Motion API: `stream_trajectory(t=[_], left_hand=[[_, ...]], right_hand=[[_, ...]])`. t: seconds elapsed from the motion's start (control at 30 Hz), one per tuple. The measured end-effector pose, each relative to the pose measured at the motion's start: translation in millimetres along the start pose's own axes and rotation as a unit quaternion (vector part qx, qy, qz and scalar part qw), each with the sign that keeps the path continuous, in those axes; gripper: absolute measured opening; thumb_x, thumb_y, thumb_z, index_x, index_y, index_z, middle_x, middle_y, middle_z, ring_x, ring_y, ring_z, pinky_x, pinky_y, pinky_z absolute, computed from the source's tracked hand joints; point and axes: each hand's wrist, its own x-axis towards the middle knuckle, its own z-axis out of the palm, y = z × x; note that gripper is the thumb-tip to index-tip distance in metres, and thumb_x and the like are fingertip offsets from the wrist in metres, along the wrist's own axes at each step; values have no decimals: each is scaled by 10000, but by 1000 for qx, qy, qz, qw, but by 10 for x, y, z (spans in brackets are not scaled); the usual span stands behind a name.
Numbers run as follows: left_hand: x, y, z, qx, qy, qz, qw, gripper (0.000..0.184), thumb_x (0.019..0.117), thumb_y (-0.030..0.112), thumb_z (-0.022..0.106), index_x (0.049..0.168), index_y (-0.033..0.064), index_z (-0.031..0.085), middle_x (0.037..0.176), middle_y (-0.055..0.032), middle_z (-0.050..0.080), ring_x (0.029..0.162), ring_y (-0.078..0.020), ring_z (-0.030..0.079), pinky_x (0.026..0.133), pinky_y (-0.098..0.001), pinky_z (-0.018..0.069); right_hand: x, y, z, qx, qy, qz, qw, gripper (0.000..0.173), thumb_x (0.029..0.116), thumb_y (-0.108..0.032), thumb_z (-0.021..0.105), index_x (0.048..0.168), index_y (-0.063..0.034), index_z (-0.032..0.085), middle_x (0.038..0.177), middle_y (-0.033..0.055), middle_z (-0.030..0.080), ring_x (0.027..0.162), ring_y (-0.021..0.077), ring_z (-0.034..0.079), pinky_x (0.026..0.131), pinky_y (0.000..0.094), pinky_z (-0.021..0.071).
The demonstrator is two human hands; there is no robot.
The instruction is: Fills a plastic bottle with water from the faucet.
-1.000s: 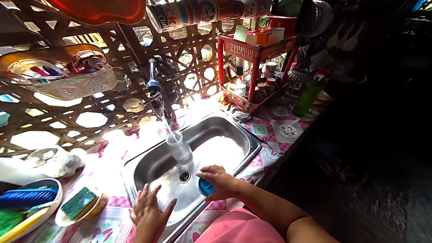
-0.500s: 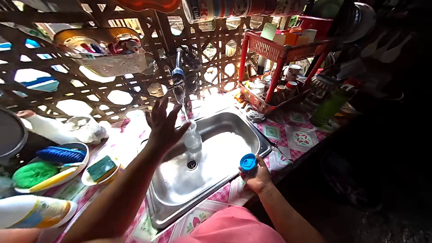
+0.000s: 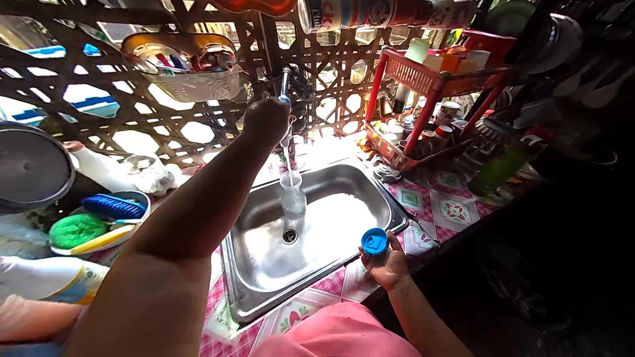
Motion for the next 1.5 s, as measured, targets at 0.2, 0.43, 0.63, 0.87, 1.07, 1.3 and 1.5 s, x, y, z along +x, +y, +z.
stream_trajectory(t=[0.2, 0.43, 0.63, 0.87, 1.07, 1.3, 1.5], left_hand=[[94, 19, -28, -42, -45, -41, 997, 314, 1069, 278, 506, 1240, 44, 625, 1134, -256, 667, 1088, -463, 654, 835, -648, 521], [186, 51, -104, -138, -79, -141, 977, 314, 992, 169, 536, 1254, -1, 566, 1198, -267, 644, 1133, -451, 640, 874, -651, 513], [178, -49, -57, -161, -60, -128, 977, 364, 979, 221, 578, 1281, 17, 586, 1248, -230, 644, 1186, -409, 627, 936, -620, 506], [125, -285, -63, -172, -66, -111, 977, 534, 943, 526, 631, 1234, 78, 642, 1246, -205, 644, 1192, -397, 609, 924, -661, 473], [122, -347, -102, -146, -134, -73, 977, 607, 888, 523, 725, 1276, 63, 651, 1299, -228, 622, 1261, -417, 565, 996, -684, 434], [156, -317, -91, -129, -132, -71, 980, 627, 850, 518, 763, 1267, 63, 654, 1325, -224, 607, 1309, -415, 526, 1008, -678, 430], [152, -278, -122, -121, -132, -82, 980, 646, 879, 562, 709, 1281, 60, 651, 1317, -228, 604, 1290, -418, 537, 992, -673, 440]], right_hand=[[2, 54, 45, -3, -1, 6, 1000, 485, 996, -540, 438, 1231, -128, 536, 1064, 152, 645, 879, 278, 667, 677, 401, 563], [-11, 7, 36, -13, -6, -6, 1000, 490, 991, -545, 427, 1216, -124, 540, 1067, 147, 650, 881, 268, 672, 682, 393, 568], [-3, 4, 17, -31, -15, -13, 999, 524, 991, -585, 395, 1207, -128, 535, 1058, 146, 661, 862, 264, 686, 673, 393, 580], [38, 65, 123, -36, -21, 4, 999, 501, 991, -566, 394, 1199, -131, 531, 1084, 153, 657, 875, 276, 687, 665, 398, 579], [63, 91, 216, -41, -36, 18, 998, 500, 987, -558, 397, 1202, -127, 532, 1079, 153, 659, 865, 272, 689, 649, 390, 580], [69, 84, 221, -41, -44, 29, 998, 520, 989, -573, 390, 1214, -125, 529, 1078, 155, 660, 849, 270, 689, 649, 387, 581], [86, 47, 164, -32, -40, 25, 998, 501, 978, -560, 409, 1196, -127, 534, 1078, 158, 659, 857, 275, 686, 653, 394, 577]])
